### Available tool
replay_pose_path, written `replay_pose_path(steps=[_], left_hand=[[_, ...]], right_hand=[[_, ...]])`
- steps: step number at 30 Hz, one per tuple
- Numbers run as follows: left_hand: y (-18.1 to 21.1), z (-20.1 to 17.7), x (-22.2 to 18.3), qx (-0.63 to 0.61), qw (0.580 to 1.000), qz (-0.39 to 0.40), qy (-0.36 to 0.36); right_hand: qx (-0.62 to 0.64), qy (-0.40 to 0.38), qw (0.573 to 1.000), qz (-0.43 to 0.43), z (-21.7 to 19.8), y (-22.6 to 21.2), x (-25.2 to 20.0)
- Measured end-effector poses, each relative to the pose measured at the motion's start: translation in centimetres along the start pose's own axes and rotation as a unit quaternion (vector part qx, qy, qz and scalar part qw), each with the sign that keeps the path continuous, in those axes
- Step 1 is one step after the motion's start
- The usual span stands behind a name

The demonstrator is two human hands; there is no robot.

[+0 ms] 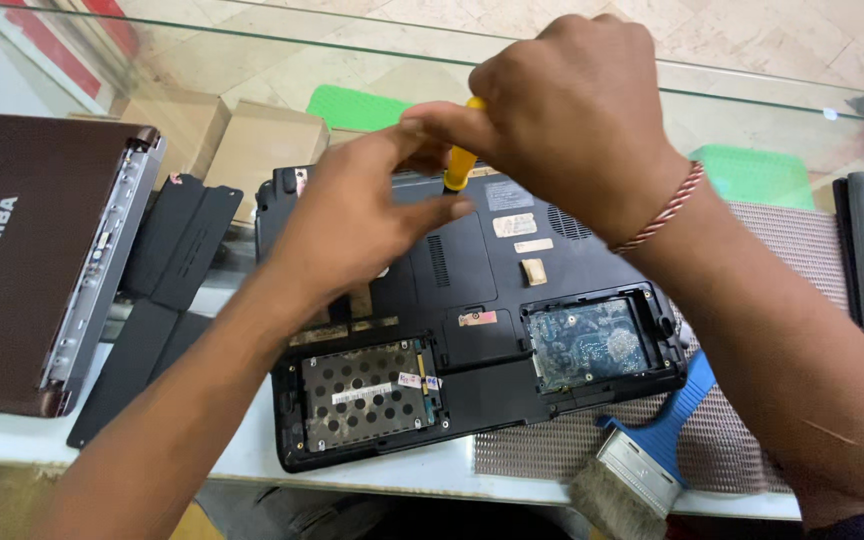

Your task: The person removes a black plastic cover from the bottom of a laptop using a yellow screwdriver. They then attempt to reattach the cover, aligning it with the chassis. Finally, they use a blue screwdriver to tighten screws to secure the cover in place.

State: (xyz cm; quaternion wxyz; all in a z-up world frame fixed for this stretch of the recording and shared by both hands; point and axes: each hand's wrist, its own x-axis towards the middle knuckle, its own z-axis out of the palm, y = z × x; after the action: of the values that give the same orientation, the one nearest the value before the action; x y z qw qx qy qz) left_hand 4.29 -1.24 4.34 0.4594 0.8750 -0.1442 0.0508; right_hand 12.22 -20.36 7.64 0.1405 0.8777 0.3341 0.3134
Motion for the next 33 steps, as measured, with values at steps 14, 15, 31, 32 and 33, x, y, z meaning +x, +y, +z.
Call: replay_pose_path(steps=[14, 15, 31, 32, 33], left_hand=[[-2.1, 2.3, 0.8, -0.071, 0.997, 0.024, -0.013], [-2.5, 2.6, 0.9, -0.024, 1.0, 0.003, -0.015], [-3.4, 2.5, 0.5, -0.131, 0.988, 0.055, -0.059], [-3.4, 2.4, 0.5, -0.099, 0.992, 0.062, -0.042], [-3.4, 2.4, 0.4, -0.067, 0.995, 0.069, -0.026]], right_hand=[[0.189, 0.009, 0.969, -0.157, -3.3, 0.6, -0.3], [0.105, 0.003, 0.986, -0.127, -2.5, 0.5, -0.3], [0.253, 0.027, 0.948, -0.194, -1.7, 1.9, -0.2], [0.224, 0.018, 0.957, -0.184, -1.1, 1.7, 0.0], [0.195, 0.009, 0.965, -0.174, -0.5, 1.6, 0.2]])
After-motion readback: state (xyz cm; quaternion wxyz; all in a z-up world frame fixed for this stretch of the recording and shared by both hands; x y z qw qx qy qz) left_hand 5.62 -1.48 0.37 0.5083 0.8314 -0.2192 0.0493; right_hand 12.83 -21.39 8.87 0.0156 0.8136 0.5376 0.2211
